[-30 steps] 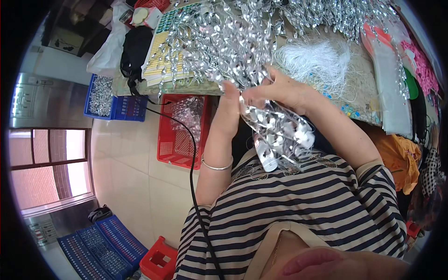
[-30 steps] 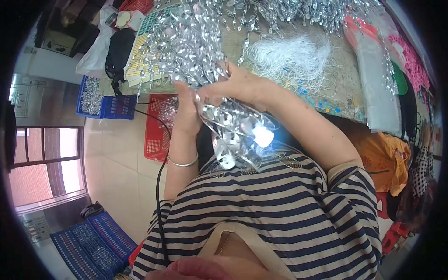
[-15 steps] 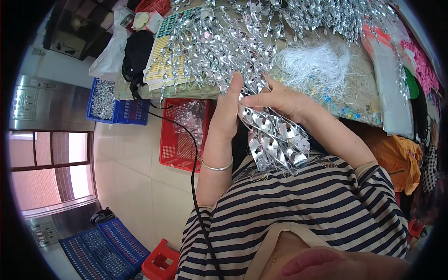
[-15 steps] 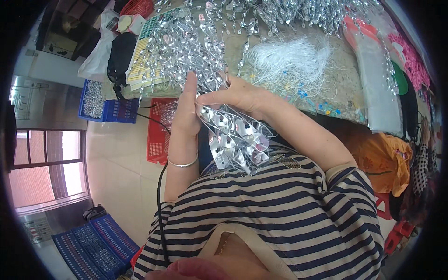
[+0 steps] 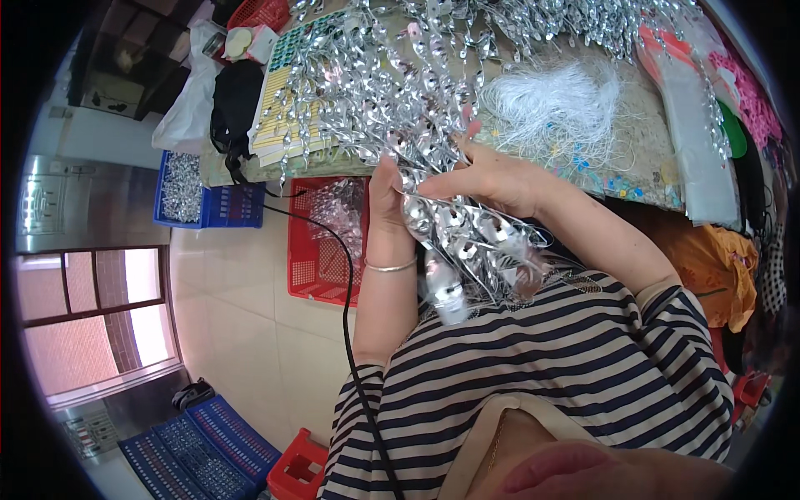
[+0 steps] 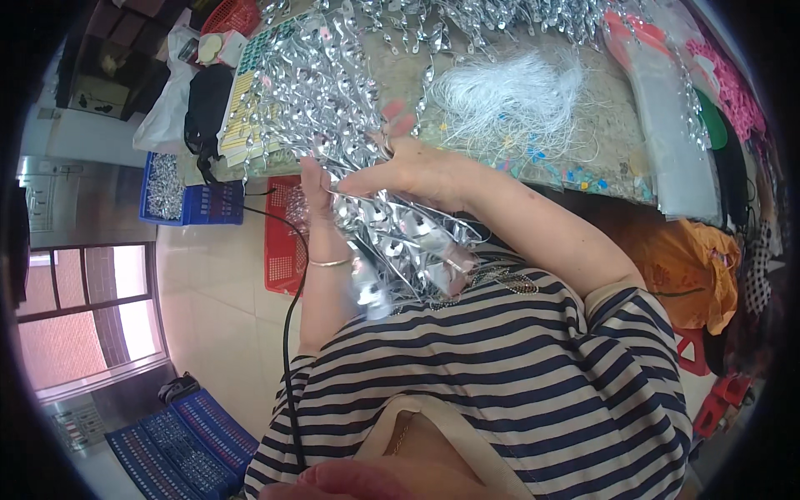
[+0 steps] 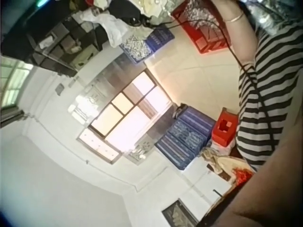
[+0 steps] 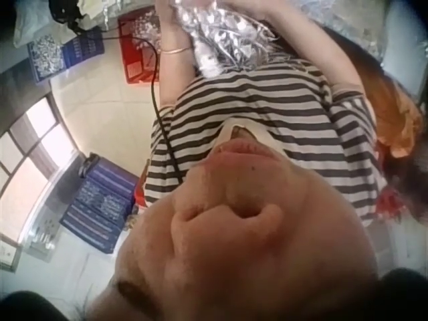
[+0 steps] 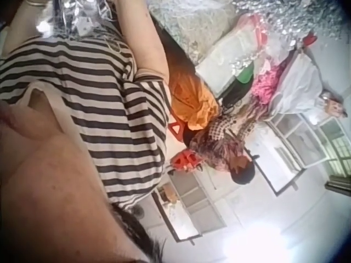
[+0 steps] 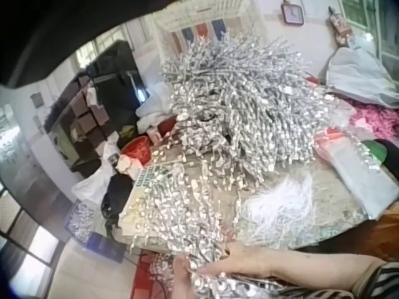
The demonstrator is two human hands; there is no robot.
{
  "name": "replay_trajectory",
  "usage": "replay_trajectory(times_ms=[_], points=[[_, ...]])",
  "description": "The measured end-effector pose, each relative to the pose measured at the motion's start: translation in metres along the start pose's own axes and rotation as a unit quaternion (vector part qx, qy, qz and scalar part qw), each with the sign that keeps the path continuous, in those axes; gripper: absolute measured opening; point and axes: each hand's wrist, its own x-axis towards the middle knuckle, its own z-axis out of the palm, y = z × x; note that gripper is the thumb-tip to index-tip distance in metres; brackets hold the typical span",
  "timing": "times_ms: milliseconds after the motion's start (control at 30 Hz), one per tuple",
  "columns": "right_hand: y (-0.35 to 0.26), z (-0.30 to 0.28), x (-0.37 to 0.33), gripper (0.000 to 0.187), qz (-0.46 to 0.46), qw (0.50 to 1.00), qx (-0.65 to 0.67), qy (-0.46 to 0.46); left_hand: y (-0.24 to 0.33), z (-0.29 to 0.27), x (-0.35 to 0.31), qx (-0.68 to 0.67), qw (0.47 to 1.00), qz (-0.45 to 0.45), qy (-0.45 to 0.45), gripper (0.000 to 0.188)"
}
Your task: Packaging silver sequined decorations into plastic bags in a factory setting.
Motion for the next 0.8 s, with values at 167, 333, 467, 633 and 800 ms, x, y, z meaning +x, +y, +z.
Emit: replay_trajectory(times_ms=[167,333,467,633,800], points=[[0.01,-0.002,-0.003,0.063,-0.036,0.999,-0.033,-0.017,-0.014,0.003,0.009,-0.047,0.998,0.006,-0.05,0.118],[0.017,-0.012,-0.004,0.055,-0.01,1.0,0.02,-0.018,-0.022,0.002,0.004,-0.14,0.988,-0.061,0.016,0.104],[0.025,-0.019,-0.004,0.059,0.032,0.994,0.105,0.012,-0.016,-0.004,0.004,-0.13,0.99,-0.053,0.013,0.097],[0.036,-0.023,-0.004,0.065,0.062,0.997,0.043,0.025,-0.016,-0.021,0.0,-0.195,0.976,-0.092,-0.018,0.084],[0.03,-0.01,-0.01,0.082,0.042,0.997,-0.011,0.061,-0.017,-0.025,-0.003,-0.072,0.992,-0.087,0.055,0.083]])
